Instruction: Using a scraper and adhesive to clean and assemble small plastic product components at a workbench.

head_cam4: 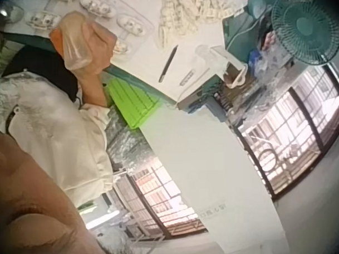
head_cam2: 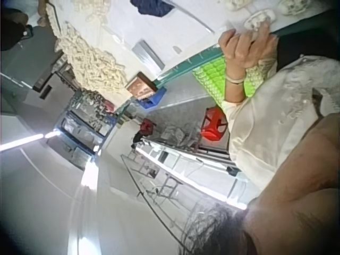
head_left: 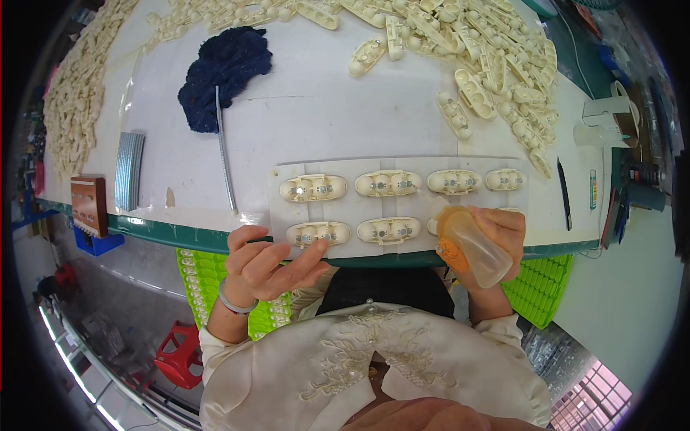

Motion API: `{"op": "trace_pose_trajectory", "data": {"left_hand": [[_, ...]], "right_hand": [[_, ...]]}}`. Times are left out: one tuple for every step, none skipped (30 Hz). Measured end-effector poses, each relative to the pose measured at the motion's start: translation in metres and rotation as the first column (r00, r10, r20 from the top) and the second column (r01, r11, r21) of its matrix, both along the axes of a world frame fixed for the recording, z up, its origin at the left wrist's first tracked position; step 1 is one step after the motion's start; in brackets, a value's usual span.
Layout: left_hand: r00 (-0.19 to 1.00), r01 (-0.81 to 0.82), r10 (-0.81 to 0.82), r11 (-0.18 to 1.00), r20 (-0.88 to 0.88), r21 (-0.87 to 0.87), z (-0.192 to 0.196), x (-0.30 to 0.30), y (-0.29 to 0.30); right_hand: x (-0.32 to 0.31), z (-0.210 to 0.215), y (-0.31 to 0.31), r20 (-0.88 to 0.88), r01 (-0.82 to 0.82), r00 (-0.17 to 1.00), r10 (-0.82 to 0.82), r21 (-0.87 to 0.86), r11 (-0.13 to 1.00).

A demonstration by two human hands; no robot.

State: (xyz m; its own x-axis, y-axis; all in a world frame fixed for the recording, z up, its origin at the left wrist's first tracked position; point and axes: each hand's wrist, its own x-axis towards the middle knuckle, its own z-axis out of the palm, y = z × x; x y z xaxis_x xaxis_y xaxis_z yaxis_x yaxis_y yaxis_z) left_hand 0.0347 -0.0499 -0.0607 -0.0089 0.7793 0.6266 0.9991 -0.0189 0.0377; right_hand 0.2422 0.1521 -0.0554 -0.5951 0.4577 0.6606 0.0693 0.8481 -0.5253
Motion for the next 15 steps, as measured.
{"op": "trace_pose_trajectory", "data": {"left_hand": [[1.000, -0.004, 0.004, 1.000, 0.000, -0.005, 0.000, 0.000, 0.000], [1.000, -0.008, 0.008, 1.000, -0.001, -0.009, -0.001, 0.000, 0.000], [1.000, -0.005, 0.005, 1.000, -0.002, -0.010, 0.000, 0.000, 0.000], [1.000, -0.007, 0.007, 1.000, -0.002, -0.009, 0.000, 0.000, 0.001], [1.000, -0.010, 0.010, 1.000, -0.002, -0.008, 0.000, 0.000, 0.001], [1.000, -0.006, 0.006, 1.000, -0.003, -0.008, 0.000, 0.000, 0.001], [1.000, -0.009, 0.009, 1.000, -0.005, -0.017, 0.001, 0.000, 0.001], [1.000, -0.012, 0.012, 1.000, -0.007, -0.025, 0.001, 0.000, 0.001], [1.000, -0.007, 0.007, 1.000, -0.006, -0.024, 0.001, 0.000, 0.000], [1.000, -0.019, 0.019, 0.999, -0.010, -0.031, 0.002, 0.000, -0.001], [0.999, -0.031, 0.030, 0.999, -0.014, -0.037, 0.002, 0.000, -0.001], [1.000, -0.023, 0.023, 0.999, -0.011, -0.034, 0.002, 0.000, -0.001], [0.999, -0.027, 0.027, 0.999, -0.022, -0.040, 0.002, 0.000, -0.001], [0.999, -0.032, 0.030, 0.998, -0.034, -0.045, 0.002, 0.000, -0.001], [0.999, -0.027, 0.025, 0.999, -0.034, -0.044, 0.002, -0.001, -0.002]], "right_hand": [[0.000, -0.001, 0.000, 0.004, -0.009, 1.000, 0.009, -0.015, 1.000], [0.001, -0.001, 0.000, 0.008, -0.018, 1.000, 0.019, -0.031, 0.999], [0.001, -0.001, 0.000, 0.006, -0.016, 1.000, 0.016, -0.031, 0.999], [0.002, 0.000, 0.000, 0.020, -0.016, 1.000, 0.017, -0.030, 0.999], [0.004, 0.000, 0.000, 0.034, -0.016, 0.999, 0.017, -0.029, 0.999], [0.006, 0.001, 0.001, 0.033, -0.012, 0.999, 0.013, -0.028, 1.000], [0.009, 0.001, 0.002, 0.028, 0.006, 1.000, -0.005, -0.020, 1.000], [0.012, 0.002, 0.004, 0.023, 0.025, 0.999, -0.024, -0.011, 1.000], [0.018, -0.001, 0.007, 0.025, 0.029, 0.999, -0.029, -0.009, 1.000], [0.025, -0.005, 0.010, 0.002, 0.054, 0.999, -0.054, 0.003, 0.999], [0.029, -0.007, 0.012, -0.020, 0.078, 0.997, -0.078, 0.014, 0.997], [0.028, -0.005, 0.012, -0.018, 0.086, 0.996, -0.085, 0.018, 0.996], [0.023, -0.001, 0.012, -0.057, 0.102, 0.993, -0.105, -0.041, 0.994], [0.021, 0.001, 0.012, -0.095, 0.116, 0.988, -0.126, -0.100, 0.988], [0.023, 0.000, 0.013, -0.095, 0.121, 0.987, -0.131, -0.099, 0.988]]}}
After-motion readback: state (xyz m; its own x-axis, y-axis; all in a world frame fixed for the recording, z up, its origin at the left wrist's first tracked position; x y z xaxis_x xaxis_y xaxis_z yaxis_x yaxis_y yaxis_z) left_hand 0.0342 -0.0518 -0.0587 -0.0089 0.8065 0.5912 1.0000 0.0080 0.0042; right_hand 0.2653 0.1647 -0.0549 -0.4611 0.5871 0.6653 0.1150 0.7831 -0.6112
